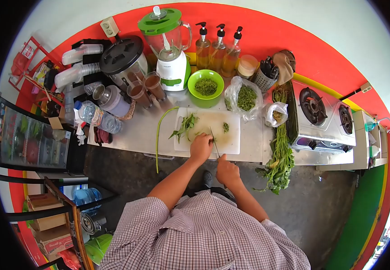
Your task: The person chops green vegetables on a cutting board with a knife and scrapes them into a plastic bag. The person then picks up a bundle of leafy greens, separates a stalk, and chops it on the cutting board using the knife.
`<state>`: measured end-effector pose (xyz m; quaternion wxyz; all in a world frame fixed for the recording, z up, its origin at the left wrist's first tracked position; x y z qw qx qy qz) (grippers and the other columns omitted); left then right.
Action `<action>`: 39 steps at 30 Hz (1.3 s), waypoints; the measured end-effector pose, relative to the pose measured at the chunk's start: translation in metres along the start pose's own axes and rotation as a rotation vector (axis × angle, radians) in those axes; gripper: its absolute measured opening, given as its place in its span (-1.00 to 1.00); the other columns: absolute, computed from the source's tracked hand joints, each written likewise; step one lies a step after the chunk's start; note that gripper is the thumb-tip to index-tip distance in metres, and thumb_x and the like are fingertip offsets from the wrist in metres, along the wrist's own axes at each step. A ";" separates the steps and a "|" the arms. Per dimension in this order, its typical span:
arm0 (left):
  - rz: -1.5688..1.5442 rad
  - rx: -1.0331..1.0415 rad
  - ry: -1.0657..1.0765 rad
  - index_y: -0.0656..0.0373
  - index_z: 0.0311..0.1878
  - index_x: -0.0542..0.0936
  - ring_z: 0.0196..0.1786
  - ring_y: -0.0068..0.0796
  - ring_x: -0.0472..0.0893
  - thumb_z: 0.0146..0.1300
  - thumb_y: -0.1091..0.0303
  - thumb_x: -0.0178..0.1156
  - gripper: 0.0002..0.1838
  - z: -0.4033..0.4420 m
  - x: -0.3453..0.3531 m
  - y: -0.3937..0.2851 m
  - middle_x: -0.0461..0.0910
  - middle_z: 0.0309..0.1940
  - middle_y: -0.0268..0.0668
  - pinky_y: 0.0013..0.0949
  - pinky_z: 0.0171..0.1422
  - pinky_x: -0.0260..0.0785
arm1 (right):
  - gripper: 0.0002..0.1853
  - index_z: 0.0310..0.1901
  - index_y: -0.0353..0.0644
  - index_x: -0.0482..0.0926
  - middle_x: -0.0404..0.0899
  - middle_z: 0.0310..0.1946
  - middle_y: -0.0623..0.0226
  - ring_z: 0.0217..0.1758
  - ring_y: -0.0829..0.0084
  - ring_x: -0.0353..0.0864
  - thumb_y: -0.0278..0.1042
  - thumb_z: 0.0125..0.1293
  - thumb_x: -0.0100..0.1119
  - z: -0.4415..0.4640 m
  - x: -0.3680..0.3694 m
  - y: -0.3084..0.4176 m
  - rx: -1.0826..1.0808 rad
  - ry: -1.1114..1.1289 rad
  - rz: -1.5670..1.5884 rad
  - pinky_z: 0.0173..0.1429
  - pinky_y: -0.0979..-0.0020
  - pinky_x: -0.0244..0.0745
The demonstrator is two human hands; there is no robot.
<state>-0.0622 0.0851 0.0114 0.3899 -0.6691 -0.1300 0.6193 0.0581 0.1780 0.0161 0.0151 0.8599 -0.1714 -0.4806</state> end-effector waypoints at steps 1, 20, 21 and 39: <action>0.019 -0.011 0.006 0.12 -0.22 0.69 -0.07 -0.06 0.64 0.19 0.41 0.33 -0.90 0.000 -0.001 -0.001 0.64 -0.22 -0.20 -0.06 -0.03 0.52 | -0.26 0.42 -0.56 0.15 0.76 -0.15 -0.03 -0.09 0.05 0.82 -0.36 0.32 0.21 -0.003 0.002 0.000 0.018 0.008 0.001 -0.01 0.13 0.72; 0.000 0.028 -0.010 0.08 -0.13 0.72 0.01 -0.09 0.62 0.23 0.38 0.28 -0.84 -0.006 -0.001 0.002 0.63 -0.19 -0.24 -0.08 0.05 0.52 | -0.36 0.31 -0.53 0.20 0.76 -0.19 -0.02 -0.13 0.05 0.83 -0.31 0.35 0.21 0.000 -0.003 0.001 0.010 -0.057 0.044 -0.07 0.14 0.72; 0.005 0.035 -0.012 0.08 -0.13 0.72 0.01 -0.09 0.62 0.23 0.38 0.28 -0.84 -0.007 -0.002 0.002 0.63 -0.19 -0.24 -0.08 0.05 0.52 | -0.33 0.34 -0.55 0.19 0.76 -0.20 -0.02 -0.13 0.05 0.83 -0.32 0.34 0.20 0.000 0.004 0.001 0.007 -0.048 0.035 -0.07 0.14 0.72; -0.115 -0.032 -0.041 0.16 -0.08 0.74 -0.02 -0.08 0.59 0.25 0.41 0.33 -0.81 -0.014 0.008 0.016 0.60 -0.23 -0.20 -0.10 0.08 0.48 | -0.28 0.35 -0.54 0.22 0.76 -0.25 0.01 -0.18 0.06 0.83 -0.30 0.28 0.27 0.006 0.008 -0.001 -0.007 -0.093 0.024 -0.12 0.13 0.73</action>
Point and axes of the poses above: each hand's wrist, its own z-axis towards the middle knuckle, its own x-axis out of the palm, y = z × x, the point moved 8 cm from there along z, towards the middle knuckle
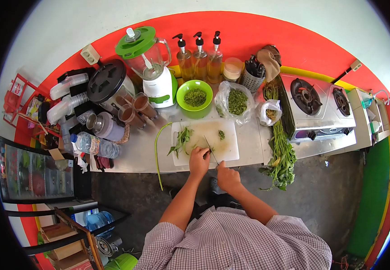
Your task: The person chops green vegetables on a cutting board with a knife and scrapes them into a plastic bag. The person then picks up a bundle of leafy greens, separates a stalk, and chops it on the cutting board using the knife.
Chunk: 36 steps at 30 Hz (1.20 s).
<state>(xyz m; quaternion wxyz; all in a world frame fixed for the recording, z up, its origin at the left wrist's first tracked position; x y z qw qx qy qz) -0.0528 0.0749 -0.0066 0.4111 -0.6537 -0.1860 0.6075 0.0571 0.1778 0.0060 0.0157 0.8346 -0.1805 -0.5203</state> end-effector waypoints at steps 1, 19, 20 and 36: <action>0.008 0.020 -0.012 0.17 -0.07 0.74 -0.03 -0.08 0.58 0.25 0.41 0.33 -0.81 0.000 0.000 -0.001 0.60 -0.22 -0.20 -0.10 0.08 0.47 | -0.37 0.31 -0.51 0.26 0.77 -0.30 0.05 -0.21 0.11 0.83 -0.30 0.34 0.22 -0.004 -0.008 0.002 -0.013 -0.037 -0.015 -0.16 0.15 0.73; 0.025 0.157 -0.077 0.20 -0.08 0.69 -0.06 -0.04 0.53 0.27 0.46 0.29 -0.83 -0.004 -0.003 -0.008 0.56 -0.23 -0.17 -0.05 0.06 0.42 | -0.38 0.29 -0.57 0.25 0.74 -0.33 -0.08 -0.24 -0.05 0.81 -0.32 0.32 0.17 -0.002 0.005 0.007 0.020 -0.006 0.079 -0.18 0.09 0.73; 0.007 0.150 -0.067 0.20 -0.09 0.70 -0.08 -0.06 0.52 0.28 0.46 0.30 -0.85 -0.004 -0.003 -0.009 0.55 -0.26 -0.18 -0.06 0.04 0.40 | -0.38 0.29 -0.57 0.25 0.74 -0.33 -0.08 -0.24 -0.05 0.81 -0.32 0.32 0.17 0.002 0.009 0.006 0.017 -0.002 0.079 -0.18 0.09 0.73; -0.047 0.135 -0.048 0.24 -0.13 0.69 -0.13 -0.09 0.52 0.26 0.46 0.30 -0.86 0.000 -0.001 -0.002 0.54 -0.31 -0.17 -0.09 0.03 0.40 | -0.55 0.10 -0.41 0.34 0.76 -0.26 -0.07 -0.16 -0.02 0.82 -0.26 0.37 0.23 0.007 -0.003 0.008 0.029 -0.040 0.085 -0.07 0.09 0.73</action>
Point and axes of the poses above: each hand's wrist, its own z-axis towards the middle knuckle, its own x-axis out of the palm, y = z × x, the point moved 8 cm from there along z, towards the middle knuckle
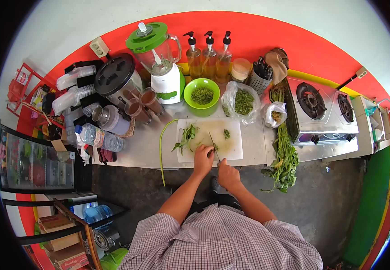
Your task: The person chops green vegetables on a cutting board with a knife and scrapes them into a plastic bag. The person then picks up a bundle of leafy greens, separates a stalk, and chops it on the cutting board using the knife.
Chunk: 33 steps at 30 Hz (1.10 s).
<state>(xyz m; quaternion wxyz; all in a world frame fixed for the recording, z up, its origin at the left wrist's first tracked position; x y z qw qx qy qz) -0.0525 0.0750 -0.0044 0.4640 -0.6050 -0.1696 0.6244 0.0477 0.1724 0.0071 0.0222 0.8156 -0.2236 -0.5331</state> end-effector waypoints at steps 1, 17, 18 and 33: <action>0.000 0.010 -0.004 0.24 -0.15 0.68 -0.14 -0.09 0.52 0.25 0.47 0.30 -0.87 0.000 -0.001 -0.001 0.53 -0.32 -0.18 -0.09 0.02 0.39 | -0.59 0.05 -0.38 0.35 0.75 -0.26 -0.08 -0.15 -0.04 0.81 -0.26 0.37 0.22 0.001 -0.008 0.001 -0.008 -0.012 0.021 -0.06 0.08 0.73; -0.028 0.004 0.040 0.26 -0.11 0.64 -0.10 -0.03 0.51 0.26 0.47 0.27 -0.84 0.001 -0.002 -0.004 0.54 -0.26 -0.13 -0.05 0.04 0.39 | -0.26 0.36 -0.64 0.18 0.74 -0.23 -0.13 -0.16 -0.05 0.81 -0.34 0.27 0.22 0.002 0.003 -0.001 -0.023 0.032 0.066 -0.08 0.05 0.72; -0.027 0.007 0.032 0.26 -0.11 0.64 -0.10 -0.03 0.51 0.26 0.47 0.27 -0.84 0.001 0.000 -0.002 0.54 -0.26 -0.13 -0.05 0.04 0.39 | -0.25 0.37 -0.64 0.18 0.74 -0.22 -0.14 -0.14 -0.06 0.81 -0.34 0.26 0.23 -0.001 0.000 0.000 -0.014 0.052 0.052 -0.08 0.05 0.72; -0.129 -0.023 -0.009 0.25 -0.18 0.61 -0.16 -0.04 0.52 0.26 0.54 0.26 -0.92 -0.002 -0.002 0.004 0.54 -0.31 -0.14 -0.05 -0.03 0.38 | -0.42 0.23 -0.55 0.25 0.73 -0.26 -0.19 -0.14 -0.12 0.80 -0.35 0.31 0.18 -0.013 0.005 0.008 -0.015 0.039 0.070 -0.06 0.01 0.71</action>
Point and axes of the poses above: each hand's wrist, its own z-axis towards the middle knuckle, its own x-axis out of the palm, y = z × x, the point moved 8 cm from there along z, towards the middle knuckle
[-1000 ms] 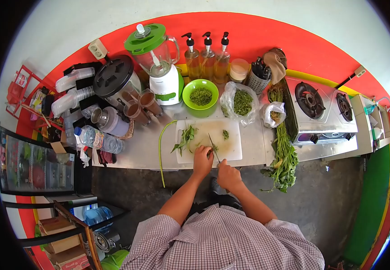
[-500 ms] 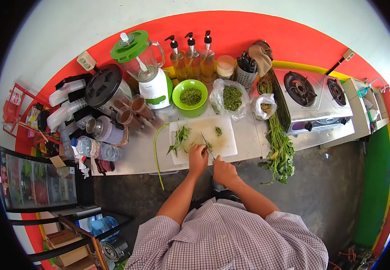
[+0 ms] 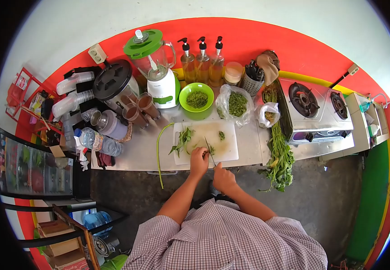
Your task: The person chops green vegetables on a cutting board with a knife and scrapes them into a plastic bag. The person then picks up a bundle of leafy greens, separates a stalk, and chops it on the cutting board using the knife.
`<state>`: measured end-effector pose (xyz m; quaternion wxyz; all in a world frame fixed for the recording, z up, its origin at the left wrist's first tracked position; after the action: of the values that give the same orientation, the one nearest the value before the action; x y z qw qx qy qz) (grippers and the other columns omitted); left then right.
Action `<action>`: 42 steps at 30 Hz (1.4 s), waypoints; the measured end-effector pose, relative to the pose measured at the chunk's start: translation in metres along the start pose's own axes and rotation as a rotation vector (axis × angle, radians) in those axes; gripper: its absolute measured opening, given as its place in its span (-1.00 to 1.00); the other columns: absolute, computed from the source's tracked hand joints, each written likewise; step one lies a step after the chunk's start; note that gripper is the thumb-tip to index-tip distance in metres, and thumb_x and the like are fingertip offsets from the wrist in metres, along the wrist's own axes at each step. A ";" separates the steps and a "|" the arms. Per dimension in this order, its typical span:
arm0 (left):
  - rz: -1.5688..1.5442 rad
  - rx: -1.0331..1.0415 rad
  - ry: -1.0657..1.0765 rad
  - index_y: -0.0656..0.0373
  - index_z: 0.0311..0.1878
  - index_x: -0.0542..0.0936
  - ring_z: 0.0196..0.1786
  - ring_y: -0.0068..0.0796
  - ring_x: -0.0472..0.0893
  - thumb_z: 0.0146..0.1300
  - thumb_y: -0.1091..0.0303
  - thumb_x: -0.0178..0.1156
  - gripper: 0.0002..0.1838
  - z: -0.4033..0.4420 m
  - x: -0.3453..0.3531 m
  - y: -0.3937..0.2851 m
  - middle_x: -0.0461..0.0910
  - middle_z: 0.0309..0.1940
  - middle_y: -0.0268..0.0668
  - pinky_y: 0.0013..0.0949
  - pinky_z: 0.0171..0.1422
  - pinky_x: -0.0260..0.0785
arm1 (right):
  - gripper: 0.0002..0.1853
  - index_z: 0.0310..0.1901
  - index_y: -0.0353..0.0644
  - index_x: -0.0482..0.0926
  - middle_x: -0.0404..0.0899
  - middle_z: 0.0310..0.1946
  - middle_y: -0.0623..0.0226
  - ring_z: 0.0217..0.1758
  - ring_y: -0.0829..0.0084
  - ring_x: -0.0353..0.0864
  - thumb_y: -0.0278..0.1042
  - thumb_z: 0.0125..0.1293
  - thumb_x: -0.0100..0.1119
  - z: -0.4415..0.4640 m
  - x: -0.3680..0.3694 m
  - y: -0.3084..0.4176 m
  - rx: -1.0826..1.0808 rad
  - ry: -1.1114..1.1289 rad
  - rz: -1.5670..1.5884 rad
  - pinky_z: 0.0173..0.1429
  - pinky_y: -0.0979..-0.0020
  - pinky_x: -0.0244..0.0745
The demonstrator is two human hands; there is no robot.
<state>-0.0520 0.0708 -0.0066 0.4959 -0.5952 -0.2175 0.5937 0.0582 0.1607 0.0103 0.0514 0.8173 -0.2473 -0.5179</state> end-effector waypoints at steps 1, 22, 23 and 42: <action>0.045 0.023 0.005 0.25 -0.18 0.62 -0.15 -0.04 0.53 0.26 0.53 0.27 -0.92 -0.001 0.000 0.000 0.55 -0.30 -0.13 -0.05 -0.03 0.39 | -0.46 0.20 -0.53 0.27 0.72 -0.27 -0.19 -0.15 -0.13 0.79 -0.35 0.32 0.16 -0.001 0.004 -0.001 0.016 -0.004 -0.001 -0.06 0.01 0.71; 0.330 -0.117 0.040 0.16 -0.25 0.67 -0.11 -0.03 0.62 0.27 0.50 0.23 -0.95 0.004 -0.008 -0.019 0.62 -0.27 -0.17 -0.05 -0.04 0.49 | -0.52 0.20 -0.48 0.24 0.73 -0.21 -0.22 -0.10 -0.11 0.79 -0.40 0.37 0.10 0.002 -0.015 0.006 -0.020 0.076 -0.052 0.02 0.01 0.70; 0.367 -0.083 0.033 0.16 -0.24 0.69 -0.10 -0.04 0.62 0.27 0.50 0.24 -0.93 0.003 -0.008 -0.020 0.61 -0.26 -0.18 -0.05 -0.03 0.50 | -0.52 0.20 -0.48 0.24 0.73 -0.21 -0.22 -0.10 -0.11 0.79 -0.40 0.37 0.10 0.001 -0.008 0.007 -0.023 0.076 -0.049 0.02 0.01 0.70; 0.285 -0.175 0.151 0.14 -0.27 0.75 -0.17 0.01 0.68 0.19 0.44 0.29 -0.91 0.013 -0.005 0.006 0.67 -0.29 -0.12 -0.03 -0.07 0.53 | -0.51 0.22 -0.44 0.24 0.76 -0.21 -0.08 -0.12 -0.03 0.81 -0.32 0.41 0.11 0.020 0.001 0.001 0.026 -0.033 -0.008 -0.04 0.08 0.72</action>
<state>-0.0666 0.0679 -0.0065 0.3682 -0.7038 -0.1438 0.5903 0.0412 0.1630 0.0007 0.0344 0.8103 -0.2515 -0.5282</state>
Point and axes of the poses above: each hand's wrist, its own z-axis towards the middle knuckle, its own x-axis out of the palm, y = z × x, the point moved 8 cm from there along z, towards the middle knuckle
